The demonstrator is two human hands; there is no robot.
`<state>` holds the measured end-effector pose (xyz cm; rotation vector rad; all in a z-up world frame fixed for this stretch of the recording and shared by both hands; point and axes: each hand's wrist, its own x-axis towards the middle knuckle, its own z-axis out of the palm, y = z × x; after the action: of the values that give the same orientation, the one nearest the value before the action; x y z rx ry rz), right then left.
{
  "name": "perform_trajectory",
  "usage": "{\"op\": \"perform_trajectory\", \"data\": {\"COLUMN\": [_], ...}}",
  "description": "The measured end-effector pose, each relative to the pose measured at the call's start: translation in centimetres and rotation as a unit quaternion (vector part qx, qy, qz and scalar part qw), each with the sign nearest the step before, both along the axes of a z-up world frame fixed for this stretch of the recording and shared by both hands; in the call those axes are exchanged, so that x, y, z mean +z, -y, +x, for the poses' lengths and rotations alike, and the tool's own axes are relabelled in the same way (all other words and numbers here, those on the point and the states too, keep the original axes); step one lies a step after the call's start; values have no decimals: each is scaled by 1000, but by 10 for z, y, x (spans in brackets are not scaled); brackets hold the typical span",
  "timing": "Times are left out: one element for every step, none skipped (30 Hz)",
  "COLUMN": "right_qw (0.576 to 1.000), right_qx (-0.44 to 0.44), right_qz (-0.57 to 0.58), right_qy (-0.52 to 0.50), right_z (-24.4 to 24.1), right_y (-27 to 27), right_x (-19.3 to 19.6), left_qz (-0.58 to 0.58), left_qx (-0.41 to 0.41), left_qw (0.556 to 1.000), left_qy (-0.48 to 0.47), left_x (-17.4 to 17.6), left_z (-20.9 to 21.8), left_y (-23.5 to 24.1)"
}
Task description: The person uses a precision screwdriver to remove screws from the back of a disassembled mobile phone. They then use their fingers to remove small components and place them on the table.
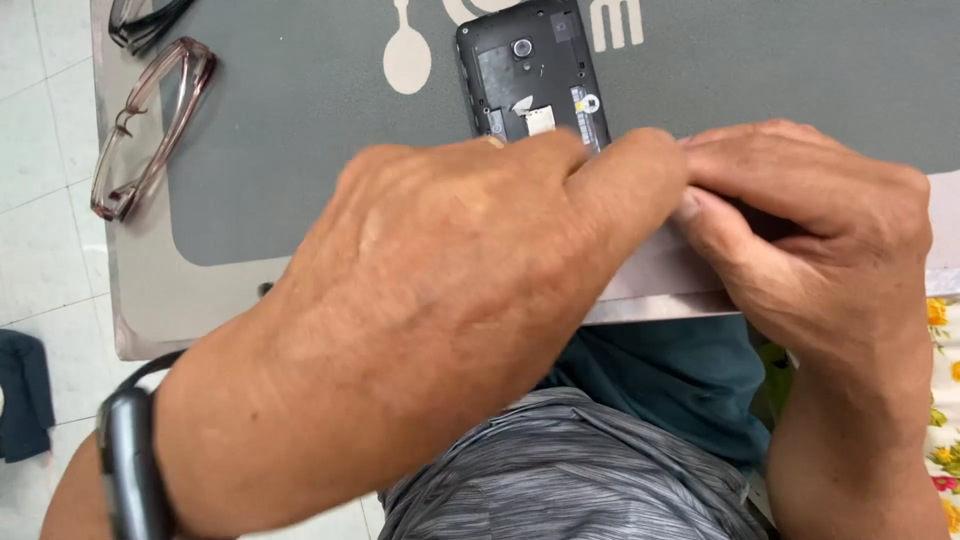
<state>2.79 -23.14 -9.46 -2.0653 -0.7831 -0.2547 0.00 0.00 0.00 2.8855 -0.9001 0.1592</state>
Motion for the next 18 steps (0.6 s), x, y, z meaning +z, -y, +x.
{"op": "perform_trajectory", "data": {"right_qw": [1000,1000,1000,1000,1000,1000,1000,1000,1000,1000,1000,1000,1000,1000,1000,1000,1000,1000], "right_qx": [1,5,9,11,8,5,6,4,0,-1,2,4,5,0,-4,-3,-5,-7], "right_qz": [-1,3,7,6,4,1,1,-2,-3,-4,-4,-5,-5,-7,-8,-8,-12,-15], "right_qy": [1,11,20,22,17,12,13,12,11,12,14,15,16,12,8,9,11,13], "right_z": [0,0,1,1,1,1,1,0,0,1,0,0,0,-1,-1,0,0,1], "right_y": [0,0,0,0,0,0,0,0,0,-1,0,0,1,1,0,0,1,2], "right_x": [-1,-1,-2,-2,-2,-3,-2,-2,-2,-3,-3,-3,-4,-4,-4,-5,-6,-6], "left_qz": [-1,-16,-32,-33,-15,3,2,-2,-6,-7,-49,-91,-92,-88,-84,-84,-38,10], "left_qx": [1,-4,-9,-8,0,7,8,36,63,63,41,19,19,3,-13,-12,14,39], "left_qw": [1000,999,996,996,1000,998,998,993,984,984,991,994,994,996,992,993,998,984], "left_qy": [1,-44,-88,-87,-16,54,55,112,168,169,114,59,60,-14,-88,-87,43,172], "left_x": [2,4,7,4,0,-4,-10,-17,-25,-23,-22,-20,-14,-8,-3,-11,-18,-26], "left_z": [0,0,0,-1,-2,-2,-1,0,2,2,2,2,2,1,-1,1,3,5], "left_y": [1,1,1,0,-2,-3,-3,-4,-4,-6,-6,-7,-5,-3,-2,-4,-5,-5]}}
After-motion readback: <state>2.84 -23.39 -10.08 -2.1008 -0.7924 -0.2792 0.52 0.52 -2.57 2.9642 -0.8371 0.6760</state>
